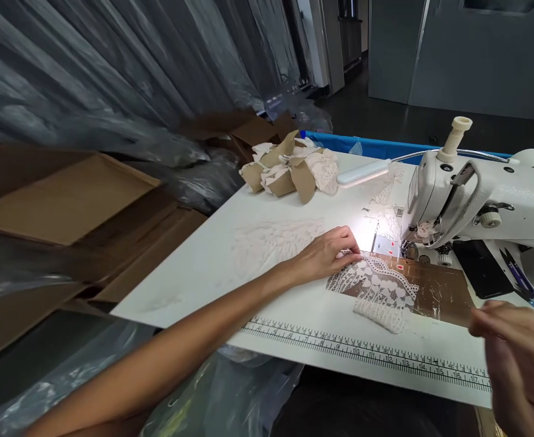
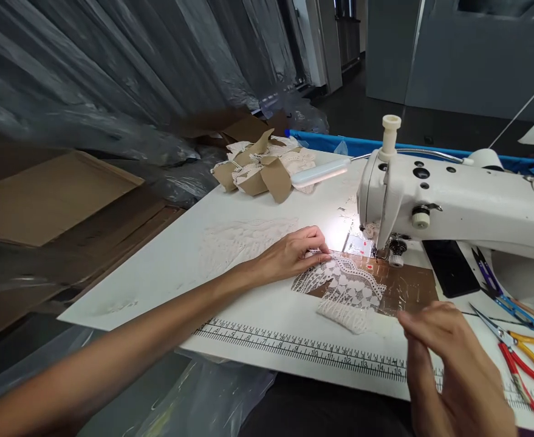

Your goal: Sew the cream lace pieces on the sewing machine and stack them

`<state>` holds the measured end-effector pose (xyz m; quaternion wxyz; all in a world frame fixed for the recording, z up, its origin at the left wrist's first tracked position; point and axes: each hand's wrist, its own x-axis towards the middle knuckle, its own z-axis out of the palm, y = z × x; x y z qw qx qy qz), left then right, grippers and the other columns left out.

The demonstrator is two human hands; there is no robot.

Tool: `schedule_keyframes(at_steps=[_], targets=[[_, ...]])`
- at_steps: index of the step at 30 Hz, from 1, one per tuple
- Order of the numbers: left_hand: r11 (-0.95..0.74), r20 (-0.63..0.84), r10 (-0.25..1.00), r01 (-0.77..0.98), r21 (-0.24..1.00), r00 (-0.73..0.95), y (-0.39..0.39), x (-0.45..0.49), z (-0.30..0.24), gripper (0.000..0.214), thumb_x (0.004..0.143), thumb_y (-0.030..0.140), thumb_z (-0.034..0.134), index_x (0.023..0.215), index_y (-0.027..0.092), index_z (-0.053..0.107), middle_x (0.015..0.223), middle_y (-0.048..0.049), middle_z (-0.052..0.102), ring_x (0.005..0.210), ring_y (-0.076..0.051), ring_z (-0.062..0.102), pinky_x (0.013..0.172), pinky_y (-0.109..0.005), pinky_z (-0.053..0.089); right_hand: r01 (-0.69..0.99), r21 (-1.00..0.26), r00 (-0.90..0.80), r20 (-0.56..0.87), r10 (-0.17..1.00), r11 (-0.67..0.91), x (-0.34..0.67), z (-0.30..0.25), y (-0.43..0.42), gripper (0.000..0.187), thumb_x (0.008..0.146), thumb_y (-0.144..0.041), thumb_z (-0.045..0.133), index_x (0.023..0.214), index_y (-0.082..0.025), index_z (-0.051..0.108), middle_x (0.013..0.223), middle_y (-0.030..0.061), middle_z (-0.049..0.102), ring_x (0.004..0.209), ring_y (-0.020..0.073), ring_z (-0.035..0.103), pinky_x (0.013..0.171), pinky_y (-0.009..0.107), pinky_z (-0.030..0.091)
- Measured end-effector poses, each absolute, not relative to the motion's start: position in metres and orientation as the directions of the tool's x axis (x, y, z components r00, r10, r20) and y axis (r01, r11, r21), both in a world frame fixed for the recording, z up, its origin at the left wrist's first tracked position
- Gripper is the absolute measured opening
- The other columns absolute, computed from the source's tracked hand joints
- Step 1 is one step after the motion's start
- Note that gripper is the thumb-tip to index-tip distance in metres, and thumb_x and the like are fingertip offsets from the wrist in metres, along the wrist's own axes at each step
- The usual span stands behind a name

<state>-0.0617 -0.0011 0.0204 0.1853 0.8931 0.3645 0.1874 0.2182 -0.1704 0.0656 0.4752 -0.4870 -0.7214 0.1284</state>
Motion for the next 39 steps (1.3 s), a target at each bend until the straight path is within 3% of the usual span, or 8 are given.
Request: schedule_keyframes(at_steps=[4, 10, 14, 18, 21, 27, 34, 39], targets=[[-0.749, 0.269, 0.596, 0.404, 0.525, 0.756, -0.017, -0.050, 0.035, 0.019, 0.096, 0.031, 0.052, 0.084, 0.018, 0.060, 0.100, -0.0075, 0.067, 0.090, -0.020, 0.063, 0.078, -0.037, 0.053, 0.562, -0.611, -0.190, 0.560, 0.806, 0.557, 0.201, 0.052, -0.139, 0.043, 0.093, -0.011, 0.053, 0.132, -0.031, 0.056, 0.098, 0.0064, 0.061, 0.086, 0.0181, 0.062, 0.069, 0.031, 0.056], [-0.622, 0.214, 0.502, 0.177, 0.763, 0.838, -0.059, -0.034, 0.068, 0.011, 0.087, 0.017, 0.054, 0.078, 0.021, 0.056, 0.076, -0.0021, 0.070, 0.067, -0.014, 0.066, 0.057, -0.027, 0.053, 0.653, -0.507, -0.445, 0.346, 0.826, 0.563, 0.203, 0.026, -0.116, 0.046, 0.089, -0.024, 0.059, 0.135, -0.024, 0.054, 0.131, 0.0135, 0.052, 0.123, 0.0303, 0.050, 0.096, 0.051, 0.053], [-0.485, 0.155, 0.589, 0.193, 0.853, 0.793, -0.070, -0.040, 0.089, 0.015, 0.085, 0.020, 0.059, 0.072, 0.023, 0.052, 0.077, -0.0001, 0.069, 0.067, -0.013, 0.064, 0.059, -0.027, 0.054, 0.503, -0.758, -0.501, 0.136, 0.855, 0.415, 0.211, 0.035, -0.122, 0.014, 0.092, -0.025, 0.055, 0.097, -0.024, 0.068, 0.121, 0.0088, 0.059, 0.116, 0.0236, 0.055, 0.096, 0.044, 0.052], [-0.390, 0.097, 0.683, 0.249, 0.886, 0.724, -0.058, -0.045, 0.086, 0.018, 0.084, 0.028, 0.061, 0.072, 0.022, 0.050, 0.076, -0.0002, 0.064, 0.062, -0.011, 0.057, 0.052, -0.025, 0.048, 0.300, -0.954, -0.500, -0.172, 0.849, -0.017, 0.224, 0.051, -0.119, 0.028, 0.089, -0.045, 0.058, 0.080, -0.020, 0.066, 0.089, 0.0047, 0.064, 0.075, 0.0147, 0.061, 0.065, 0.027, 0.053], [-0.437, 0.075, 0.744, 0.399, 0.806, 0.664, -0.040, -0.039, 0.066, 0.014, 0.083, 0.032, 0.062, 0.078, 0.021, 0.054, 0.067, 0.0027, 0.058, 0.054, -0.010, 0.049, 0.047, -0.023, 0.040, 0.297, -0.932, -0.337, -0.305, 0.891, -0.207, 0.230, 0.047, -0.101, 0.040, 0.080, -0.057, 0.060, 0.065, -0.020, 0.059, 0.062, -0.0004, 0.054, 0.054, 0.0118, 0.048, 0.049, 0.024, 0.041], [-0.667, 0.295, 0.740, 0.600, 0.442, 0.605, -0.013, -0.029, 0.019, 0.013, 0.092, 0.027, 0.052, 0.097, 0.015, 0.057, 0.085, -0.0049, 0.063, 0.067, -0.015, 0.059, 0.050, -0.023, 0.042, 0.684, -0.710, 0.051, -0.181, 0.982, -0.167, 0.231, 0.030, -0.068, 0.029, 0.075, -0.046, 0.058, 0.059, -0.021, 0.055, 0.048, -0.0045, 0.040, 0.048, 0.0110, 0.036, 0.047, 0.025, 0.027], [-0.955, 0.457, 0.295, 0.262, 0.136, 0.839, -0.020, -0.029, 0.010, 0.021, 0.100, 0.030, 0.049, 0.104, 0.016, 0.063, 0.108, -0.0078, 0.070, 0.087, -0.019, 0.064, 0.076, -0.035, 0.050, 0.743, -0.657, 0.029, -0.158, 0.987, -0.127, 0.234, 0.034, -0.073, 0.029, 0.079, -0.047, 0.056, 0.064, -0.022, 0.053, 0.047, -0.0063, 0.033, 0.046, 0.0101, 0.032, 0.048, 0.026, 0.025], [-0.955, 0.366, 0.294, 0.260, 0.141, 0.883, -0.027, -0.028, 0.013, 0.028, 0.098, 0.039, 0.054, 0.104, 0.014, 0.064, 0.111, -0.0093, 0.070, 0.089, -0.022, 0.064, 0.082, -0.041, 0.048, 0.603, -0.790, 0.042, -0.106, 0.993, -0.110, 0.232, 0.035, -0.084, 0.031, 0.072, -0.049, 0.062, 0.067, -0.020, 0.056, 0.056, -0.0048, 0.042, 0.049, 0.0083, 0.033, 0.046, 0.025, 0.028]])
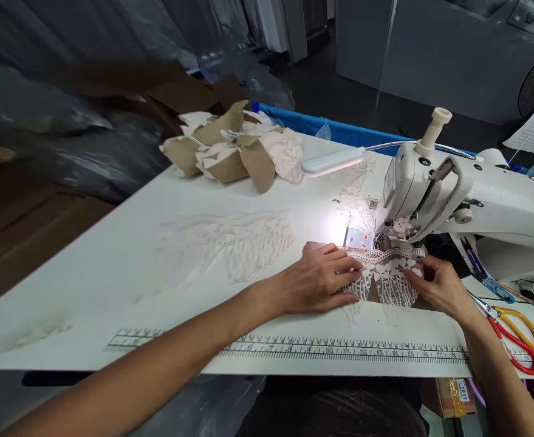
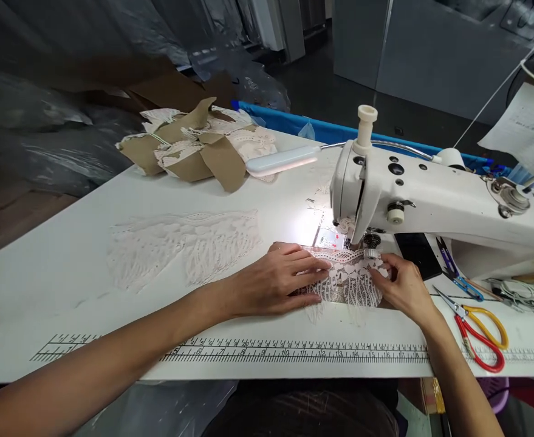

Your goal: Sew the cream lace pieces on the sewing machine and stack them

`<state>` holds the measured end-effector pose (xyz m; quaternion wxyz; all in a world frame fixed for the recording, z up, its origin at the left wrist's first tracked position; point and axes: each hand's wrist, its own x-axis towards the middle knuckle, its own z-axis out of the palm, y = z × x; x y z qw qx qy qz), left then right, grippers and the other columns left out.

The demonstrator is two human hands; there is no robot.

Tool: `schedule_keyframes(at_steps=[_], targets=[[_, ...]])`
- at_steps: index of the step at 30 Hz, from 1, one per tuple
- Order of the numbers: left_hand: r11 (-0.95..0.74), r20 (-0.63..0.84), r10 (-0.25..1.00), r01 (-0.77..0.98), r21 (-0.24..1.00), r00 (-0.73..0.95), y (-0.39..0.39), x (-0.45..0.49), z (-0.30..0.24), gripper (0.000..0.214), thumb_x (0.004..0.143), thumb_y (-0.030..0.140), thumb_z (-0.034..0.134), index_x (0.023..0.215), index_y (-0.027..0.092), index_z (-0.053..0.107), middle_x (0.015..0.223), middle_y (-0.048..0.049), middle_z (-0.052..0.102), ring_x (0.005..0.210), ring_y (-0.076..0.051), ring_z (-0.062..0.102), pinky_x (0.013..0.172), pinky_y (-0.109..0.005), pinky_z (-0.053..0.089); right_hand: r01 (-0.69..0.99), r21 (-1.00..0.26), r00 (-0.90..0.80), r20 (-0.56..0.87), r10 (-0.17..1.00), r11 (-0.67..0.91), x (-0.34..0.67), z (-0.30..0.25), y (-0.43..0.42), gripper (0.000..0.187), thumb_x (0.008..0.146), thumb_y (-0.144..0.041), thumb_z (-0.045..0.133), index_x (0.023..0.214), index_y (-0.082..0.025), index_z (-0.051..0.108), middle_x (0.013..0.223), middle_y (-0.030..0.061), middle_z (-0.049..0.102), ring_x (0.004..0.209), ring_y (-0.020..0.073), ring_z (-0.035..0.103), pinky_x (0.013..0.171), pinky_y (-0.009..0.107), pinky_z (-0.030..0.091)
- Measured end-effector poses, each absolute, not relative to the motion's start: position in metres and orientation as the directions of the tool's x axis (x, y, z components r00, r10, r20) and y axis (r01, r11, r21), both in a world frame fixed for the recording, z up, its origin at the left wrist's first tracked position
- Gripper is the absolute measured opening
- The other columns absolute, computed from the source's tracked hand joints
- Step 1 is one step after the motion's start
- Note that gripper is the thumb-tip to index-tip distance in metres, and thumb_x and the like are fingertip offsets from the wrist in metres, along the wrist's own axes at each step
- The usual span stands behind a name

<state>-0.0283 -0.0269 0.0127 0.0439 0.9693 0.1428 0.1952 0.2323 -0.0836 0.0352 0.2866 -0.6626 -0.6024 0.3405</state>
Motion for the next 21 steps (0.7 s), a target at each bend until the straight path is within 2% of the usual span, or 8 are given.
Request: schedule_keyframes(at_steps=[3, 6, 8, 10, 12, 15, 18, 21], targets=[[-0.894, 0.334, 0.408, 0.298, 0.334, 0.850, -0.025, -0.033, 0.018, 0.041, 0.095, 0.052, 0.052, 0.106, 0.014, 0.063, 0.111, -0.0118, 0.069, 0.094, -0.025, 0.064, 0.082, -0.042, 0.048, 0.359, -0.905, 0.035, -0.232, 0.972, -0.229, 0.213, 0.035, -0.088, 0.038, 0.071, -0.056, 0.066, 0.073, -0.019, 0.059, 0.052, -0.0084, 0.034, 0.045, 0.0071, 0.033, 0.042, 0.023, 0.034], [-0.643, 0.187, 0.605, 0.336, 0.688, 0.774, -0.026, -0.036, 0.028, 0.062, 0.087, 0.068, 0.051, 0.116, 0.013, 0.057, 0.101, -0.0112, 0.068, 0.084, -0.022, 0.064, 0.071, -0.036, 0.052, 0.166, -0.947, -0.024, -0.284, 0.958, -0.276, 0.187, 0.036, -0.086, 0.048, 0.072, -0.056, 0.072, 0.097, -0.017, 0.064, 0.063, -0.0040, 0.053, 0.048, 0.0088, 0.047, 0.043, 0.023, 0.046], [-0.424, 0.047, 0.679, 0.339, 0.840, 0.732, -0.028, -0.035, 0.033, 0.070, 0.082, 0.072, 0.053, 0.120, 0.012, 0.052, 0.095, -0.0084, 0.065, 0.076, -0.018, 0.062, 0.063, -0.030, 0.051, 0.118, -0.959, -0.083, -0.267, 0.960, -0.257, 0.175, 0.036, -0.082, 0.053, 0.075, -0.052, 0.072, 0.113, -0.016, 0.063, 0.080, 0.0023, 0.064, 0.059, 0.0118, 0.059, 0.049, 0.025, 0.053], [-0.319, -0.033, 0.744, 0.398, 0.860, 0.668, -0.031, -0.032, 0.035, 0.069, 0.078, 0.068, 0.059, 0.118, 0.013, 0.051, 0.086, -0.0041, 0.062, 0.070, -0.016, 0.058, 0.059, -0.028, 0.048, 0.176, -0.959, -0.104, -0.240, 0.965, -0.220, 0.174, 0.035, -0.078, 0.050, 0.082, -0.048, 0.066, 0.120, -0.015, 0.061, 0.086, 0.0056, 0.067, 0.068, 0.0154, 0.065, 0.055, 0.027, 0.056], [-0.327, -0.030, 0.810, 0.493, 0.806, 0.585, -0.033, -0.029, 0.033, 0.059, 0.077, 0.059, 0.062, 0.114, 0.014, 0.052, 0.073, 0.0016, 0.055, 0.065, -0.016, 0.054, 0.058, -0.028, 0.044, 0.389, -0.913, -0.074, -0.162, 0.984, -0.121, 0.182, 0.031, -0.075, 0.041, 0.089, -0.042, 0.059, 0.119, -0.015, 0.064, 0.083, 0.0065, 0.068, 0.072, 0.0183, 0.067, 0.061, 0.031, 0.058], [-0.359, 0.018, 0.850, 0.554, 0.751, 0.526, -0.035, -0.025, 0.030, 0.045, 0.080, 0.045, 0.056, 0.114, 0.015, 0.053, 0.063, 0.0058, 0.046, 0.060, -0.015, 0.049, 0.057, -0.027, 0.039, 0.732, -0.669, -0.126, 0.054, 0.991, 0.129, 0.199, 0.024, -0.077, 0.033, 0.095, -0.034, 0.050, 0.116, -0.016, 0.068, 0.085, 0.0085, 0.069, 0.075, 0.0215, 0.067, 0.072, 0.039, 0.057], [-0.324, -0.011, 0.859, 0.558, 0.764, 0.512, -0.036, -0.026, 0.030, 0.043, 0.081, 0.042, 0.052, 0.115, 0.015, 0.053, 0.061, 0.0067, 0.044, 0.055, -0.014, 0.047, 0.054, -0.026, 0.036, 0.814, -0.438, -0.331, 0.189, 0.924, 0.382, 0.207, 0.015, -0.083, 0.037, 0.098, -0.029, 0.044, 0.127, -0.016, 0.062, 0.104, 0.0137, 0.066, 0.096, 0.0254, 0.064, 0.083, 0.041, 0.056], [-0.281, -0.063, 0.867, 0.589, 0.758, 0.495, -0.034, -0.027, 0.032, 0.042, 0.079, 0.039, 0.051, 0.114, 0.015, 0.052, 0.059, 0.0070, 0.045, 0.052, -0.014, 0.046, 0.052, -0.026, 0.035, 0.846, -0.236, -0.436, 0.210, 0.875, 0.478, 0.205, 0.009, -0.086, 0.040, 0.099, -0.028, 0.041, 0.133, -0.017, 0.057, 0.109, 0.0159, 0.059, 0.100, 0.0281, 0.058, 0.085, 0.045, 0.054]])
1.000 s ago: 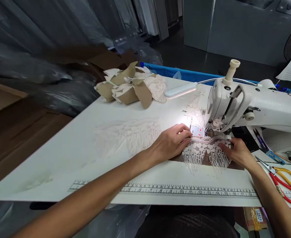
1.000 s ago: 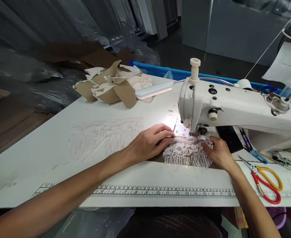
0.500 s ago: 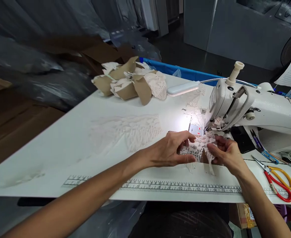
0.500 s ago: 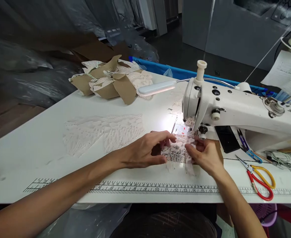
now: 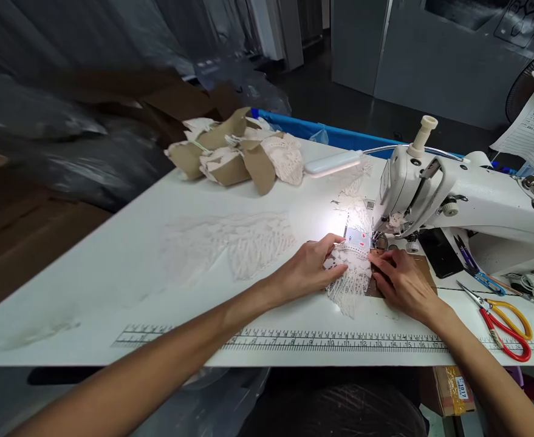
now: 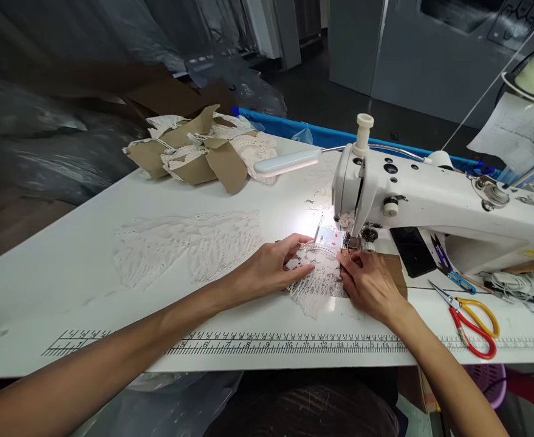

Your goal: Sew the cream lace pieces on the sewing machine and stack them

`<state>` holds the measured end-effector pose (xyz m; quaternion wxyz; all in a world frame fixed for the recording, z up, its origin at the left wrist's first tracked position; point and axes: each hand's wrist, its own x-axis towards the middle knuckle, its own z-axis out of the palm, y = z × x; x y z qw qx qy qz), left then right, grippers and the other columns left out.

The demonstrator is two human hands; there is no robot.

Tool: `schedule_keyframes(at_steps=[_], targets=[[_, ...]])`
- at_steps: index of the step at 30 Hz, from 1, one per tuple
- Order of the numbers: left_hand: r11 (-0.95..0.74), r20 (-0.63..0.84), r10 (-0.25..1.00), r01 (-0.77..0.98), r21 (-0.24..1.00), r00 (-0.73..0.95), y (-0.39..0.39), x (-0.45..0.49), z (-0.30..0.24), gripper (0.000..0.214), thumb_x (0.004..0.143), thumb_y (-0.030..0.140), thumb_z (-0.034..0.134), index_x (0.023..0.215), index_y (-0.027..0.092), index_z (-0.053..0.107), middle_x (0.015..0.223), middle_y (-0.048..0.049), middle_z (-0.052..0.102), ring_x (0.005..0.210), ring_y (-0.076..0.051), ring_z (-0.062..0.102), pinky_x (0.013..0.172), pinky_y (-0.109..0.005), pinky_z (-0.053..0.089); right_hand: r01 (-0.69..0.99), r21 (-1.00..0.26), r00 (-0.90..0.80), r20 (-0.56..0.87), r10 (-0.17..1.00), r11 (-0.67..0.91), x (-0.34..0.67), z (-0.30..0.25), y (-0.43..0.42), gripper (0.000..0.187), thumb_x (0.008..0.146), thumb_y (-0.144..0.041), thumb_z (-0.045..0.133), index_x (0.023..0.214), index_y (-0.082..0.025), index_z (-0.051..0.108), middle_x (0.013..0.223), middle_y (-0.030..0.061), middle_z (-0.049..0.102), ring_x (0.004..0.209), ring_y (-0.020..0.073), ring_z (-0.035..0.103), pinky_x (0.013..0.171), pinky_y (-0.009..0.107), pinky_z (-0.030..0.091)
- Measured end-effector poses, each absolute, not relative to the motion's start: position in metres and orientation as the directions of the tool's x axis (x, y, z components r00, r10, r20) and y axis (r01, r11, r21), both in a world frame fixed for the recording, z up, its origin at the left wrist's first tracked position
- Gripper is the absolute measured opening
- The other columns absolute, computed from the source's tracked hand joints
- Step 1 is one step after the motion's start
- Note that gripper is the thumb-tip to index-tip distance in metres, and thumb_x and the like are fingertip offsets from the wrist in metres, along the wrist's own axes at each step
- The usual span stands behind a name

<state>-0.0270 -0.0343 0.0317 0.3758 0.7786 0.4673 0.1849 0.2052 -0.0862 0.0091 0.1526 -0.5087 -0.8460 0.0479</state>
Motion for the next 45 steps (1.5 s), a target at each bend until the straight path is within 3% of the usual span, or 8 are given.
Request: schedule_keyframes(at_steps=[3, 9, 15, 23, 27, 35, 45], targets=[[-0.255, -0.113, 0.862, 0.617, 0.745, 0.494, -0.032, -0.028, 0.033, 0.041, 0.075, 0.035, 0.051, 0.112, 0.016, 0.052, 0.059, 0.0069, 0.048, 0.052, -0.014, 0.047, 0.052, -0.025, 0.036, 0.867, -0.135, -0.457, 0.165, 0.874, 0.479, 0.202, 0.008, -0.084, 0.039, 0.100, -0.029, 0.039, 0.133, -0.020, 0.056, 0.107, 0.0150, 0.055, 0.094, 0.0276, 0.053, 0.083, 0.046, 0.053], [-0.192, -0.168, 0.863, 0.616, 0.764, 0.477, -0.029, -0.028, 0.035, 0.048, 0.073, 0.038, 0.056, 0.116, 0.017, 0.052, 0.061, 0.0067, 0.049, 0.055, -0.015, 0.049, 0.053, -0.025, 0.038, 0.832, -0.205, -0.501, 0.120, 0.857, 0.515, 0.207, 0.008, -0.074, 0.039, 0.101, -0.031, 0.037, 0.137, -0.022, 0.050, 0.105, 0.0116, 0.052, 0.094, 0.0238, 0.049, 0.088, 0.043, 0.050], [-0.157, -0.201, 0.861, 0.619, 0.770, 0.468, -0.026, -0.031, 0.028, 0.055, 0.073, 0.043, 0.060, 0.120, 0.016, 0.053, 0.065, 0.0037, 0.055, 0.057, -0.016, 0.052, 0.053, -0.025, 0.039, 0.880, -0.204, -0.425, 0.068, 0.903, 0.429, 0.201, 0.004, -0.075, 0.039, 0.100, -0.030, 0.038, 0.136, -0.024, 0.052, 0.107, 0.0129, 0.052, 0.093, 0.0255, 0.047, 0.084, 0.043, 0.048], [-0.097, -0.255, 0.857, 0.627, 0.773, 0.448, -0.027, -0.028, 0.036, 0.059, 0.074, 0.045, 0.062, 0.123, 0.014, 0.054, 0.065, 0.0026, 0.056, 0.058, -0.016, 0.054, 0.050, -0.025, 0.040, 0.858, -0.288, -0.394, 0.159, 0.905, 0.424, 0.203, 0.003, -0.083, 0.042, 0.100, -0.028, 0.038, 0.140, -0.023, 0.050, 0.111, 0.0131, 0.054, 0.101, 0.0265, 0.049, 0.088, 0.044, 0.047], [-0.107, -0.255, 0.861, 0.646, 0.756, 0.441, -0.028, -0.029, 0.034, 0.059, 0.073, 0.044, 0.062, 0.123, 0.014, 0.054, 0.070, 0.0003, 0.058, 0.063, -0.018, 0.055, 0.053, -0.026, 0.041, 0.798, -0.355, -0.457, 0.173, 0.873, 0.488, 0.209, 0.006, -0.092, 0.036, 0.097, -0.025, 0.046, 0.130, -0.028, 0.061, 0.113, 0.0098, 0.056, 0.108, 0.0257, 0.050, 0.094, 0.045, 0.045], [-0.171, -0.193, 0.867, 0.639, 0.750, 0.459, -0.026, -0.031, 0.024, 0.054, 0.076, 0.045, 0.061, 0.121, 0.016, 0.054, 0.067, 0.0022, 0.059, 0.061, -0.018, 0.056, 0.055, -0.027, 0.041, 0.793, -0.330, -0.493, 0.148, 0.857, 0.513, 0.208, 0.007, -0.095, 0.033, 0.094, -0.024, 0.053, 0.123, -0.030, 0.067, 0.115, 0.0096, 0.058, 0.109, 0.0273, 0.050, 0.092, 0.049, 0.045], [-0.197, -0.187, 0.862, 0.651, 0.733, 0.471, -0.029, -0.031, 0.035, 0.049, 0.079, 0.043, 0.058, 0.119, 0.015, 0.053, 0.060, 0.0055, 0.051, 0.056, -0.016, 0.051, 0.052, -0.026, 0.036, 0.782, -0.339, -0.475, 0.219, 0.852, 0.523, 0.208, 0.001, -0.096, 0.035, 0.089, -0.019, 0.058, 0.120, -0.031, 0.069, 0.112, 0.0081, 0.058, 0.106, 0.0252, 0.053, 0.091, 0.047, 0.048]])
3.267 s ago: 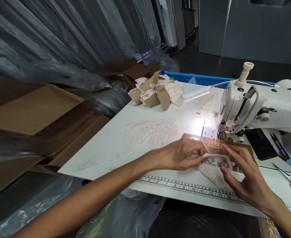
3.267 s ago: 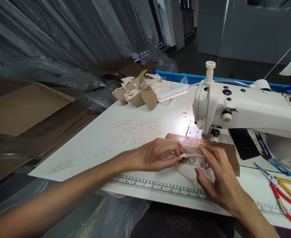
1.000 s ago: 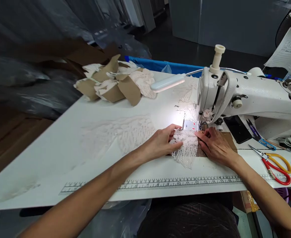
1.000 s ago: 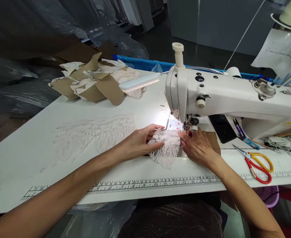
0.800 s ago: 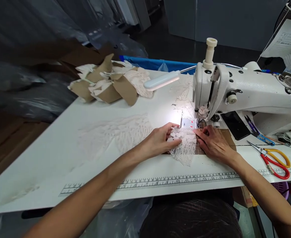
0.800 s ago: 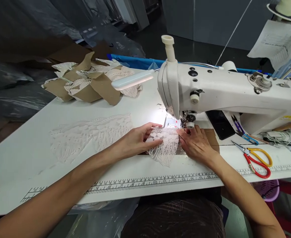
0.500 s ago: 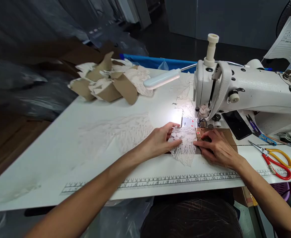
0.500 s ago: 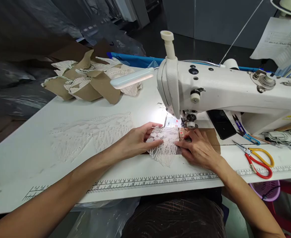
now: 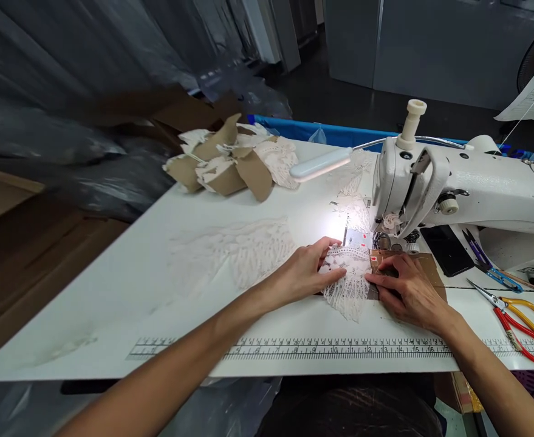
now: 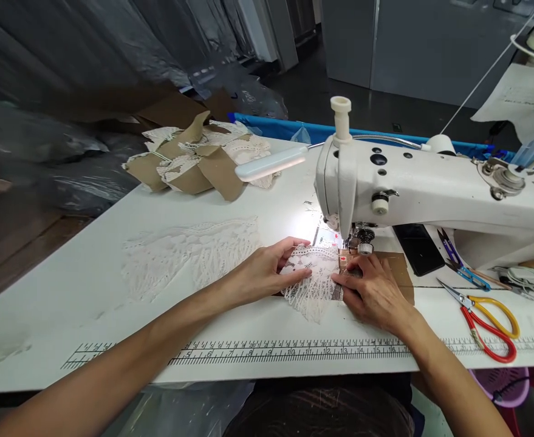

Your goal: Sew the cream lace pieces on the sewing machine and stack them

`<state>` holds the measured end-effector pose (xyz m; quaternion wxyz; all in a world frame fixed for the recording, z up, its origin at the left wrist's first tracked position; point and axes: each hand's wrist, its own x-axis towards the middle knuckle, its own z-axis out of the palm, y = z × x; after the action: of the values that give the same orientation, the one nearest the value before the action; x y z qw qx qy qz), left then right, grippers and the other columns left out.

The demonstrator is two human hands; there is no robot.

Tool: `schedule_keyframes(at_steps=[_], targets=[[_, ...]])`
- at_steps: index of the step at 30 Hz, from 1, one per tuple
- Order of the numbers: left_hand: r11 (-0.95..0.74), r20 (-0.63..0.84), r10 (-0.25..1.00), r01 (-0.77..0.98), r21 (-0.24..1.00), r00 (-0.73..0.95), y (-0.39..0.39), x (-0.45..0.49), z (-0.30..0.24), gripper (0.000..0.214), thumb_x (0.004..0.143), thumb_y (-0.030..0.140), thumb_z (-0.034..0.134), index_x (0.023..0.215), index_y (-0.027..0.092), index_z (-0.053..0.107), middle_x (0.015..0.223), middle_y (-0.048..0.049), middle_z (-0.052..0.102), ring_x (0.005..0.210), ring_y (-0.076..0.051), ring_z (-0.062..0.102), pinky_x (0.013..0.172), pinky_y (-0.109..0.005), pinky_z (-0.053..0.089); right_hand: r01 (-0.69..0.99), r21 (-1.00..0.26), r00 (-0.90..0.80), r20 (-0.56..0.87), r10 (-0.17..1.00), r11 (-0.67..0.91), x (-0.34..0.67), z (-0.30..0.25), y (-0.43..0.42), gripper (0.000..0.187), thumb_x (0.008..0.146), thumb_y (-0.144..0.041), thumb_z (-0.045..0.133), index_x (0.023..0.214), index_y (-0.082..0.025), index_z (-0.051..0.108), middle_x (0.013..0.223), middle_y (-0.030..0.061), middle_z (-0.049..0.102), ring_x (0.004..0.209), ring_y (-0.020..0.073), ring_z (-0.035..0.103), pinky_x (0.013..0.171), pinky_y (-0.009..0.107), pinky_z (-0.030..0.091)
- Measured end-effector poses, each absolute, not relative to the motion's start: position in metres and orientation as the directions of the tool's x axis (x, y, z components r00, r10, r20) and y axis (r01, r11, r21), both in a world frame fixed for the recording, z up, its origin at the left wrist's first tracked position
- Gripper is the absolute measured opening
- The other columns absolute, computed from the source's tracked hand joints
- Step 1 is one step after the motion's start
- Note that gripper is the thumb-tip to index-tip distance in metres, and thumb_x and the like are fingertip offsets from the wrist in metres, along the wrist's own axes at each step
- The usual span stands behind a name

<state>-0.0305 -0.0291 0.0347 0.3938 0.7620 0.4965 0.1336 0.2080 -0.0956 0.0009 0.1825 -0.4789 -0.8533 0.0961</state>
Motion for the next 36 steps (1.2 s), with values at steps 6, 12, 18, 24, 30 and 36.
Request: schedule_keyframes(at_steps=[6, 12, 18, 24, 30, 36], targets=[[-0.223, -0.172, 0.857, 0.649, 0.727, 0.487, -0.027, -0.034, 0.032, 0.049, 0.083, 0.044, 0.059, 0.122, 0.015, 0.054, 0.062, 0.0051, 0.053, 0.054, -0.015, 0.052, 0.051, -0.026, 0.039, 0.782, -0.352, -0.469, 0.209, 0.858, 0.514, 0.208, 0.001, -0.095, 0.034, 0.090, -0.020, 0.056, 0.120, -0.030, 0.069, 0.113, 0.0079, 0.058, 0.107, 0.0253, 0.052, 0.091, 0.047, 0.047], [-0.702, 0.369, 0.712, 0.578, 0.417, 0.598, -0.018, -0.037, 0.025, 0.030, 0.097, 0.039, 0.047, 0.108, 0.017, 0.064, 0.095, -0.0076, 0.064, 0.070, -0.014, 0.060, 0.057, -0.026, 0.049, 0.782, -0.352, -0.471, 0.206, 0.858, 0.514, 0.207, 0.004, -0.095, 0.032, 0.091, -0.021, 0.057, 0.119, -0.029, 0.069, 0.112, 0.0083, 0.059, 0.105, 0.0253, 0.053, 0.089, 0.045, 0.047], [-0.965, 0.279, 0.260, 0.246, 0.086, 0.924, -0.007, -0.020, 0.013, 0.032, 0.101, 0.033, 0.041, 0.113, 0.013, 0.062, 0.111, -0.0145, 0.065, 0.091, -0.022, 0.063, 0.078, -0.040, 0.057, 0.788, -0.350, -0.466, 0.198, 0.862, 0.507, 0.207, 0.003, -0.094, 0.031, 0.090, -0.020, 0.060, 0.118, -0.029, 0.069, 0.111, 0.0088, 0.058, 0.107, 0.0259, 0.051, 0.090, 0.046, 0.047], [-0.962, 0.133, 0.264, 0.270, -0.032, 0.955, -0.009, -0.017, 0.010, 0.042, 0.102, 0.041, 0.038, 0.122, 0.009, 0.056, 0.127, -0.0202, 0.059, 0.093, -0.027, 0.059, 0.083, -0.043, 0.050, 0.793, -0.330, -0.469, 0.205, 0.859, 0.512, 0.206, 0.004, -0.096, 0.031, 0.090, -0.020, 0.059, 0.119, -0.030, 0.068, 0.111, 0.0088, 0.059, 0.105, 0.0262, 0.051, 0.092, 0.048, 0.046], [-0.931, 0.111, 0.356, 0.362, -0.044, 0.928, -0.012, -0.008, 0.014, 0.042, 0.101, 0.042, 0.038, 0.119, 0.009, 0.058, 0.130, -0.0202, 0.057, 0.096, -0.028, 0.057, 0.082, -0.042, 0.044, 0.812, -0.255, -0.492, 0.185, 0.851, 0.525, 0.208, 0.006, -0.090, 0.030, 0.094, -0.022, 0.053, 0.121, -0.027, 0.065, 0.114, 0.0112, 0.057, 0.105, 0.0274, 0.050, 0.091, 0.047, 0.047], [-0.918, 0.068, 0.369, 0.375, -0.125, 0.927, -0.002, 0.000, 0.021, 0.039, 0.101, 0.036, 0.039, 0.121, 0.009, 0.059, 0.127, -0.0184, 0.059, 0.095, -0.026, 0.057, 0.083, -0.041, 0.042, 0.856, -0.217, -0.442, 0.166, 0.881, 0.470, 0.206, 0.007, -0.083, 0.032, 0.100, -0.029, 0.041, 0.122, -0.024, 0.063, 0.114, 0.0130, 0.057, 0.101, 0.0282, 0.051, 0.086, 0.046, 0.046]])
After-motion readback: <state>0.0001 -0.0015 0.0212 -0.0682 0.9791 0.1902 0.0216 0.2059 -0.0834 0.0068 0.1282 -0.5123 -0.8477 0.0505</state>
